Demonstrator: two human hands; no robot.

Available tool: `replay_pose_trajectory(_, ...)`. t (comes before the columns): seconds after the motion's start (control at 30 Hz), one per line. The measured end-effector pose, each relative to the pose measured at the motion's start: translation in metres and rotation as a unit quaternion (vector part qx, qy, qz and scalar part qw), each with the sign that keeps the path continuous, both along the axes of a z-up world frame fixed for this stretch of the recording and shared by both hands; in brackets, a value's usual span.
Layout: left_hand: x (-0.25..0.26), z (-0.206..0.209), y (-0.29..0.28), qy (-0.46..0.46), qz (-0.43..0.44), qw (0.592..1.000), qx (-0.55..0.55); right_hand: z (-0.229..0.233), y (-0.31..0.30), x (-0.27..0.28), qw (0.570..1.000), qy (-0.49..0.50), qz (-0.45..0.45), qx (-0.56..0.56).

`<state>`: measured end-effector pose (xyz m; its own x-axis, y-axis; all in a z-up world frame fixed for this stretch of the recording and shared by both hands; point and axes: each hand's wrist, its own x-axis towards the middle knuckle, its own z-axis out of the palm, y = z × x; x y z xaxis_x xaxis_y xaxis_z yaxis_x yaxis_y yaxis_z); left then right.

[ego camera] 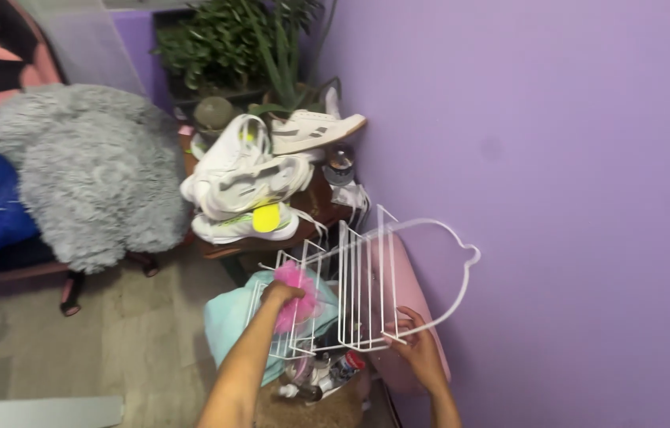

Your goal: The person is mopping the floor in a hallway and bathroom.

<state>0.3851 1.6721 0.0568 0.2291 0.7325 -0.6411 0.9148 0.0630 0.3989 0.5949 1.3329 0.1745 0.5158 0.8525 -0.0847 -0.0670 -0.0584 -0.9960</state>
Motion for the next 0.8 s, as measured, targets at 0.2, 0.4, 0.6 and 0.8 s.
replay_pose_trajectory(0.2, -0.011, -0.065, -0.022, -0.035, 0.146, 0.989, 0.011, -0.059, 0.018, 0.019, 0.985, -0.079, -0.02, -0.155)
replay_pose_trajectory(0.4, -0.03, -0.08, -0.021, -0.101, 0.167, 0.981, 0.019, -0.08, 0.011, -0.001, 0.983, -0.095, -0.024, -0.155)
replay_pose_trajectory(0.6, -0.043, -0.059, -0.03, -0.099, 0.152, 0.982, 0.049, -0.093, -0.024, -0.013, 0.974, -0.127, -0.023, -0.185)
replay_pose_trajectory(0.8, -0.15, -0.019, -0.138, -0.215, 0.117, 0.958, 0.151, -0.074, -0.008, -0.098, 0.943, -0.192, 0.204, -0.18)
